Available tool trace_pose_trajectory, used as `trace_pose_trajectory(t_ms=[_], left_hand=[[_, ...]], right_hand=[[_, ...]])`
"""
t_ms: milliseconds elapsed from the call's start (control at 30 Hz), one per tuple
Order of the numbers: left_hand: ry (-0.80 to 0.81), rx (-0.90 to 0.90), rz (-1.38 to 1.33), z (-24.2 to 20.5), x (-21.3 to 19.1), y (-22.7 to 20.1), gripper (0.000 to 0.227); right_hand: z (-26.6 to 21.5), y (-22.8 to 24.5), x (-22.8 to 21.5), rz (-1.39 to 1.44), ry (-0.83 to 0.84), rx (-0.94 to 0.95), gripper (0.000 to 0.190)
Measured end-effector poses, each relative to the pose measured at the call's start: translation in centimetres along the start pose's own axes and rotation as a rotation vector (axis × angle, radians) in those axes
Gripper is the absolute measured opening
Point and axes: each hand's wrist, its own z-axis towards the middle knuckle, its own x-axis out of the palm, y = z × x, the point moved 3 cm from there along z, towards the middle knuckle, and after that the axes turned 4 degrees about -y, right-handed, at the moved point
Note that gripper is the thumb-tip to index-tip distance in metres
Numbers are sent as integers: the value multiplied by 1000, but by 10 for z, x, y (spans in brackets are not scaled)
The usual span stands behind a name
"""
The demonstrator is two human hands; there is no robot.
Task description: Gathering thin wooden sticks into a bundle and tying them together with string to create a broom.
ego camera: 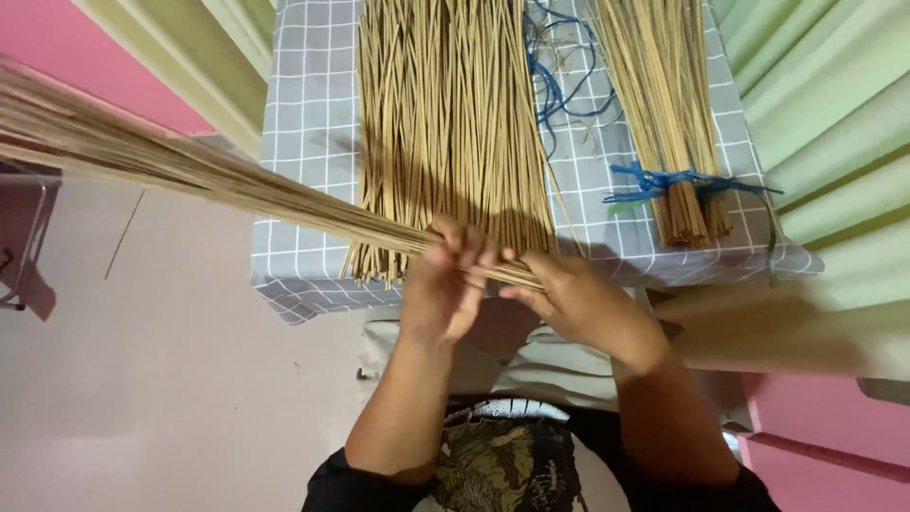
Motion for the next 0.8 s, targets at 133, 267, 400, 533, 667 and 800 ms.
trace_pose_trajectory(t_ms=[133, 267, 400, 533, 667, 800], left_hand=[[-196, -65, -215, -3, 9, -4, 47], [-156, -33, -253, -13, 7, 17, 55], [12, 2, -147, -20, -21, 26, 55], [240, 18, -45, -34, -11, 11, 56], [316, -18, -70, -37, -13, 3, 54], [238, 136, 409, -26, -4, -37, 55]], right_hand=[[1, -8, 5, -100, 35, -33, 26], [12, 1, -2, 71, 206, -67, 17], [6, -33, 40, 537, 209, -87, 14], [10, 3, 37, 669, 309, -149, 17], [2, 15, 42, 741, 282, -103, 18], [-21, -21, 39, 637, 277, 71, 32]])
